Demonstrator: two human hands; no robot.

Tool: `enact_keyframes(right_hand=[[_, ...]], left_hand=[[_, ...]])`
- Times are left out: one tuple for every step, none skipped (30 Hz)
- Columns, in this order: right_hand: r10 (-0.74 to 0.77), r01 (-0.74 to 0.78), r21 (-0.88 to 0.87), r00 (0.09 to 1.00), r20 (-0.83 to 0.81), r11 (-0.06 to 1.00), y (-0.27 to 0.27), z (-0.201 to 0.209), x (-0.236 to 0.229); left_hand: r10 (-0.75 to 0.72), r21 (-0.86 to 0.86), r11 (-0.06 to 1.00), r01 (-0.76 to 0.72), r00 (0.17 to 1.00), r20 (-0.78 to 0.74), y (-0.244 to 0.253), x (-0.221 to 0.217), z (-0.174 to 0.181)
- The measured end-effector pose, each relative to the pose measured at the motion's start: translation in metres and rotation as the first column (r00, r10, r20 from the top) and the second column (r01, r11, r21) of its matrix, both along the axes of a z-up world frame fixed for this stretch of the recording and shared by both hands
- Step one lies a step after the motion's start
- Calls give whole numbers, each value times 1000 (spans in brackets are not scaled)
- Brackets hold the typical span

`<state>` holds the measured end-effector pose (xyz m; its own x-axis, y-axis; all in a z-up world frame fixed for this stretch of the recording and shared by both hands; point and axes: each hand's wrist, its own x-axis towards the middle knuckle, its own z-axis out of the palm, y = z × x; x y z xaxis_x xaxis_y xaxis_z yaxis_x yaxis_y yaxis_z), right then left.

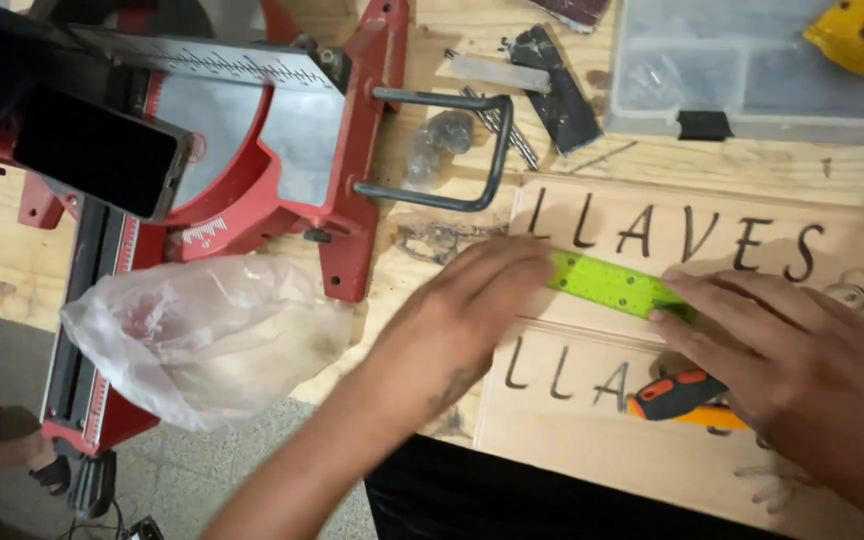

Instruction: Measuring and marking positions for hooks on wooden signs using a ruler, tape measure, and pencil.

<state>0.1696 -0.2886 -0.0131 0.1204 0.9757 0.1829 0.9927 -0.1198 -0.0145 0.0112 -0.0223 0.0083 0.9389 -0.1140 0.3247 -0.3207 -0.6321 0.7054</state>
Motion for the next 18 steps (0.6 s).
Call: enact_keyframes(right_hand=[[9, -11, -31, 998, -58, 999, 1, -2, 2], [21, -29, -66, 993, -119, 997, 2, -5, 4], [28, -37, -71, 992, -120, 997, -1, -8, 5], [-10, -2, -110, 994, -106, 994, -5, -11, 5], [-48, 34, -147, 995, -90, 989, -9, -13, 6], [-47, 34, -150, 995, -86, 988, -8, -13, 6], [-33, 18, -153, 994, -102, 988, -7, -12, 7], [-26, 7, -153, 993, -118, 988, -7, -11, 6], [-30, 12, -154, 993, -115, 988, -7, -9, 5], [-51, 33, -166, 993, -108, 986, -7, -8, 4], [-72, 54, -177, 992, -101, 983, -7, -7, 3], [-72, 54, -175, 993, -98, 983, -7, -9, 4], [-94, 68, -190, 987, -131, 979, -7, -12, 5], [-118, 83, -208, 979, -164, 975, -9, -14, 5], [-119, 84, -208, 979, -163, 975, -9, -15, 4], [-174, 138, -254, 977, -124, 957, -9, -15, 3], [-226, 193, -297, 971, -82, 935, -9, -16, 2], [-222, 190, -294, 972, -79, 937, -8, -17, 3]], left_hand=[[99, 19, 995, -98, 995, -29, -1, -6, -8], [202, 36, 979, -200, 978, -61, -4, -14, -16], [210, 32, 978, -208, 976, -63, -4, -15, -21], [233, -13, 972, -235, 968, -95, -5, -15, -25], [254, -57, 963, -263, 959, -129, -7, -14, -30], [254, -61, 963, -263, 959, -126, -6, -12, -32], [294, -69, 951, -301, 951, -98, -7, -9, -35], [328, -76, 940, -332, 942, -69, -7, -5, -37], [323, -78, 942, -328, 944, -67, -7, -4, -38], [336, -112, 932, -345, 937, -93, -7, -3, -39], [347, -147, 921, -362, 930, -119, -7, -2, -40], [347, -145, 921, -362, 931, -116, -7, -2, -38], [364, -199, 898, -392, 917, -164, -7, -3, -36], [375, -251, 871, -422, 902, -215, -8, -3, -34], [374, -251, 872, -421, 902, -214, -9, -3, -35], [402, -243, 855, -458, 882, -247, -9, -2, -35], [429, -233, 837, -494, 859, -279, -10, -2, -35], [433, -233, 836, -497, 858, -276, -10, -2, -36]])
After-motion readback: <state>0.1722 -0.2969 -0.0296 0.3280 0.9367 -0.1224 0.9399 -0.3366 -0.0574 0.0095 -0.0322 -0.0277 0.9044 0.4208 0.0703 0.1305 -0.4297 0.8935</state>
